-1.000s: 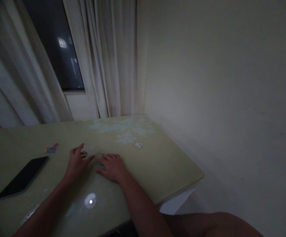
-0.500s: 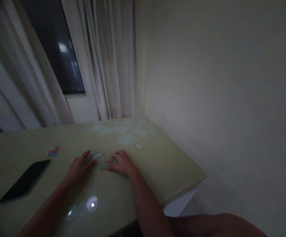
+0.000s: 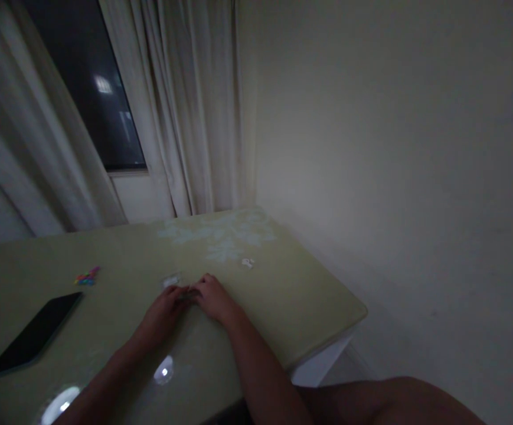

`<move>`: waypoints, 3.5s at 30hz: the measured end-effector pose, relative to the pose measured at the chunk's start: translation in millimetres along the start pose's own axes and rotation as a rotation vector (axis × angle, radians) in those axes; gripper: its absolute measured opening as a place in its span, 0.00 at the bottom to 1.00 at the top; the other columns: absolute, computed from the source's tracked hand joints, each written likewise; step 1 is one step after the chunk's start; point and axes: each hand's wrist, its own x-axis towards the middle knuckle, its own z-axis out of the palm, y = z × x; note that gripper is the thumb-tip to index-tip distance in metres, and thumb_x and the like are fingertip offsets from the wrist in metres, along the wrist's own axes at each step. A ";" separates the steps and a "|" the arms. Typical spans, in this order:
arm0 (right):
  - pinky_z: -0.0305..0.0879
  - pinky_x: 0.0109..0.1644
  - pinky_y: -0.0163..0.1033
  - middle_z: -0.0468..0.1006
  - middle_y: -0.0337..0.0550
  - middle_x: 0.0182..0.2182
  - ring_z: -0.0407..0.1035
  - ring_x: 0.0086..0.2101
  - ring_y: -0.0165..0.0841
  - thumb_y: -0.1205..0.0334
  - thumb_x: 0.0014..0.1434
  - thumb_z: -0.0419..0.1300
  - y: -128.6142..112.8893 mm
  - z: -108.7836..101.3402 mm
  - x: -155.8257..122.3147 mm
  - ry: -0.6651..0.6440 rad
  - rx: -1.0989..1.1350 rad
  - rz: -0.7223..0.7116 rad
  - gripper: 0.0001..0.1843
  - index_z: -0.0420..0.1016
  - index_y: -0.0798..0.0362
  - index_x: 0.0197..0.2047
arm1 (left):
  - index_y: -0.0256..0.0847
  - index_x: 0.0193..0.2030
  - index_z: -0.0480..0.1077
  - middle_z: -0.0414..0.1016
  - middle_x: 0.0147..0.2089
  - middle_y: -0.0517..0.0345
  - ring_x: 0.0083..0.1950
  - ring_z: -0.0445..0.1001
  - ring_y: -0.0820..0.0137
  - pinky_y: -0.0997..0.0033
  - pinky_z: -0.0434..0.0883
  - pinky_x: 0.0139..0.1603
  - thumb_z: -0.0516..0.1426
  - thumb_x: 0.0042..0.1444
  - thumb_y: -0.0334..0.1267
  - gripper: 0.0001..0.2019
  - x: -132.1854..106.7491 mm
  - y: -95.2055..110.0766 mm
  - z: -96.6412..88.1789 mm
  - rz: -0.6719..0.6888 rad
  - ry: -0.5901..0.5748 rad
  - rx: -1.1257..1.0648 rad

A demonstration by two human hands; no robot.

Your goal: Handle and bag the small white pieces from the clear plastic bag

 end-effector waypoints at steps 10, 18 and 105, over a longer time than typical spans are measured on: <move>0.68 0.58 0.41 0.79 0.48 0.47 0.73 0.50 0.37 0.71 0.70 0.59 -11.4 4.5 1.6 0.091 0.017 0.064 0.09 0.80 0.54 0.48 | 0.43 0.44 0.80 0.86 0.43 0.49 0.44 0.83 0.56 0.59 0.75 0.49 0.53 0.63 0.46 0.16 4.7 8.8 0.4 -0.087 0.025 -0.036; 0.73 0.54 0.40 0.84 0.44 0.46 0.78 0.46 0.34 0.74 0.67 0.58 -5.1 -2.0 5.8 0.214 0.389 0.057 0.16 0.79 0.52 0.54 | 0.44 0.50 0.80 0.86 0.48 0.50 0.41 0.84 0.59 0.62 0.78 0.45 0.55 0.59 0.47 0.18 6.1 3.3 -13.3 -0.136 0.002 -0.134; 0.72 0.56 0.41 0.84 0.46 0.47 0.78 0.47 0.36 0.75 0.64 0.59 -4.6 4.3 2.4 0.261 0.406 -0.057 0.19 0.80 0.51 0.54 | 0.40 0.55 0.77 0.79 0.49 0.48 0.38 0.78 0.63 0.65 0.74 0.41 0.64 0.50 0.41 0.24 3.7 -11.4 -27.3 -0.051 -0.187 -0.025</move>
